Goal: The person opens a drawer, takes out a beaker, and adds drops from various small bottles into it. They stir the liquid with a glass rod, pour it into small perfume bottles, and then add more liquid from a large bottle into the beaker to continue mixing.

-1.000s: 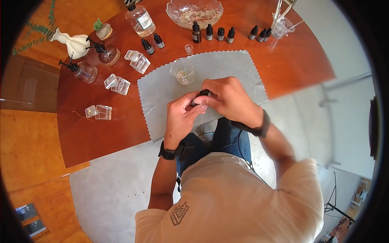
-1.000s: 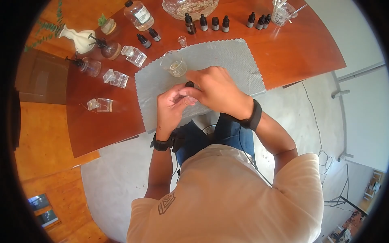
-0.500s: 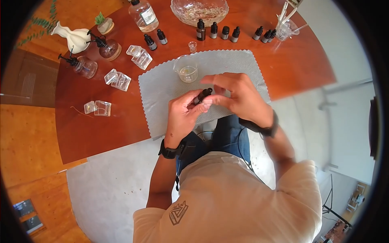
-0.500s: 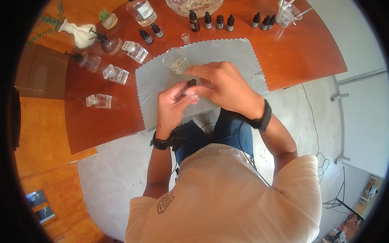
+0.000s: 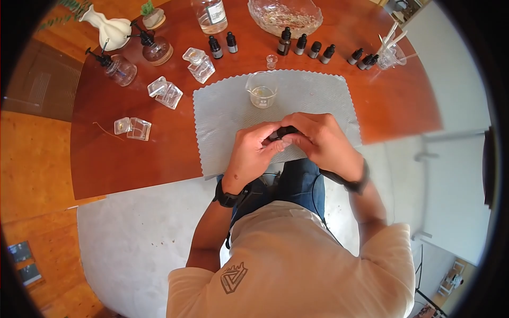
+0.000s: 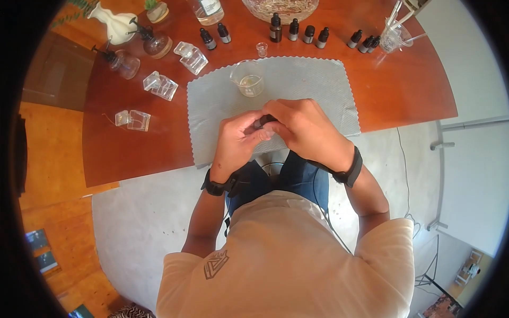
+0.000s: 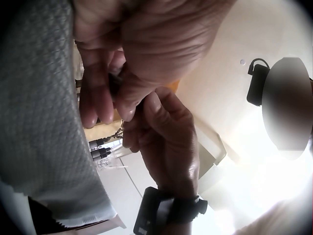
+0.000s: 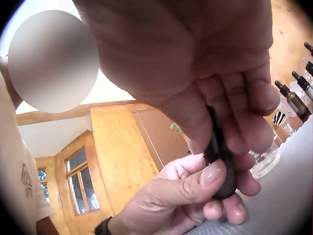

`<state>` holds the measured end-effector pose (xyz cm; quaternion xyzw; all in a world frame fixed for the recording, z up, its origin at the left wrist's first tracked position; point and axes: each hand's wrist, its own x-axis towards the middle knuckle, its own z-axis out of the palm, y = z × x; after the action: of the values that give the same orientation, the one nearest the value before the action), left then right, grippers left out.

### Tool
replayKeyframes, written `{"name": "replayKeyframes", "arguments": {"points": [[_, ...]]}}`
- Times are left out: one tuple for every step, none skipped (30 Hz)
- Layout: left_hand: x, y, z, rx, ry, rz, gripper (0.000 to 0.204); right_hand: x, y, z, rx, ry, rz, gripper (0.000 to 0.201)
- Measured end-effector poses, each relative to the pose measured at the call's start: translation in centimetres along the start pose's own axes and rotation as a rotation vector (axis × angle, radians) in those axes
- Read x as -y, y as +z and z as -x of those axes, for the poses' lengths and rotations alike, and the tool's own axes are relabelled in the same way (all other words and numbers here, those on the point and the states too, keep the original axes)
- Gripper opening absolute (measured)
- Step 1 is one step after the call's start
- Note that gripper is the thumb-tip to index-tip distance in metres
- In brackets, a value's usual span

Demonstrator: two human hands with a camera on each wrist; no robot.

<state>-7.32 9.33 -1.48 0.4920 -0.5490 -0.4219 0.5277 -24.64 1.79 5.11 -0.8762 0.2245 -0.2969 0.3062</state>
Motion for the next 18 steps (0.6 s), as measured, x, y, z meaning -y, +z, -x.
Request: {"name": "replayKeyframes", "arguments": {"points": [[-0.3,0.0,0.0,-0.004,-0.006,0.005,0.033,0.2,0.1,0.0,0.008,0.043,0.0,0.015],[-0.4,0.0,0.0,-0.009,-0.01,0.01,0.032,0.4,0.1,0.1,0.017,0.085,0.0,0.016],[-0.3,0.1,0.0,-0.016,-0.006,0.016,0.032,0.6,0.2,0.2,0.025,0.128,-0.001,0.016],[-0.1,0.1,0.1,-0.022,-0.002,0.021,0.032,0.8,0.2,0.2,0.03,0.15,0.012,0.016],[0.0,0.1,0.1,-0.028,0.003,0.025,0.032,1.1,0.2,0.1,0.034,0.172,0.025,0.016],[-0.2,0.0,0.1,-0.015,0.004,0.006,0.032,1.3,0.2,0.1,0.038,0.194,0.039,0.016],[-0.6,-0.1,0.1,-0.004,0.004,-0.013,0.032,1.4,0.3,0.1,0.025,0.205,0.019,0.015],[-0.9,-0.2,0.1,0.007,0.004,-0.032,0.033,1.6,0.4,0.1,0.013,0.216,-0.001,0.015],[-0.9,-0.2,0.2,0.003,0.005,-0.038,0.033,1.6,0.5,0.0,0.001,0.224,-0.02,0.014],[-0.8,-0.2,0.3,-0.003,0.006,-0.044,0.032,1.7,0.6,0.0,-0.008,0.247,-0.02,0.014],[-0.7,-0.1,0.4,-0.009,0.005,-0.05,0.032,1.8,0.8,0.2,-0.017,0.271,-0.02,0.013],[-0.6,-0.1,0.5,-0.025,0.025,-0.077,0.033,1.8,1.0,0.2,-0.025,0.294,-0.02,0.013],[-0.5,0.0,0.5,-0.04,0.046,-0.104,0.033,2.0,1.2,0.3,-0.035,0.309,0.001,0.013],[-0.4,0.0,0.6,-0.054,0.064,-0.13,0.033,2.1,1.5,0.3,-0.046,0.326,0.022,0.013],[-0.6,-0.1,0.7,-0.072,0.107,-0.176,0.035,2.2,1.7,0.4,-0.057,0.344,0.044,0.013],[-0.5,-0.1,0.8,-0.08,0.136,-0.196,0.035,2.4,1.8,0.4,-0.058,0.361,0.05,0.013],[-0.1,-0.1,0.8,-0.088,0.166,-0.215,0.035,2.6,1.9,0.5,-0.061,0.379,0.056,0.014],[0.1,-0.1,0.8,-0.094,0.195,-0.234,0.036,2.7,1.9,0.4,-0.064,0.398,0.063,0.014]]}}
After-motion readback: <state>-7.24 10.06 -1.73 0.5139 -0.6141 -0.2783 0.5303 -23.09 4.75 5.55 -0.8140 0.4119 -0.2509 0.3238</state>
